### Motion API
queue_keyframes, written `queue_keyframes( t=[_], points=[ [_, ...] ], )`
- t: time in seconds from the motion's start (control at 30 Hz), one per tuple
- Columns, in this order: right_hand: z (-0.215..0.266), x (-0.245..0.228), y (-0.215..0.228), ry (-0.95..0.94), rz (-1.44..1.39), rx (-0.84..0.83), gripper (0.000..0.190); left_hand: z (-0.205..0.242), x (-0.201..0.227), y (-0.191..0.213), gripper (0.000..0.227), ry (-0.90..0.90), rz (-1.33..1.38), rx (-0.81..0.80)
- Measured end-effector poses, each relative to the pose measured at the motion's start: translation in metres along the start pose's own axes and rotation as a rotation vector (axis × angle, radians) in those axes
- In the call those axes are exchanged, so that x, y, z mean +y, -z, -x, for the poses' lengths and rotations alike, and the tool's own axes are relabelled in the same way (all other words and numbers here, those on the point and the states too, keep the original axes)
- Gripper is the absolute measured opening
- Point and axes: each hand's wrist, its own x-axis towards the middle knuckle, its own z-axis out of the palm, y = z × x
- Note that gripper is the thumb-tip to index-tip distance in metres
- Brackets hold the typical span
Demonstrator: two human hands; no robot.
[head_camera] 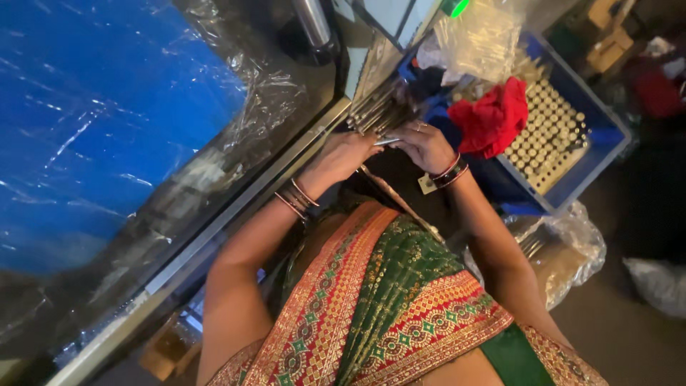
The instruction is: The person repeatedly presses a blue plastic sheet on a machine surface, then uses a wrench to loosen and tighten bolts on a metal component. They remove a small metal part, inspect it, and reattach it before repeating the pressing action.
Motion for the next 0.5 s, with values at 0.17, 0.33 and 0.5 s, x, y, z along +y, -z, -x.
queue_keyframes(
  t=[0.17,0.33,0.5],
  points=[
    [0.002,-0.003,-0.002,0.112,0.044,0.006,0.022,0.002,-0.034,-0.012,0.024,0.065,0.388,-0.329],
    [0.015,0.002,0.009,0.025,0.064,0.068,0.020,0.008,-0.071,-0.006,0.024,0.075,0.442,-0.452],
    [0.031,0.008,0.014,-0.218,-0.010,0.194,0.020,0.019,-0.060,-0.006,0.034,-0.058,0.180,0.039]
  ],
)
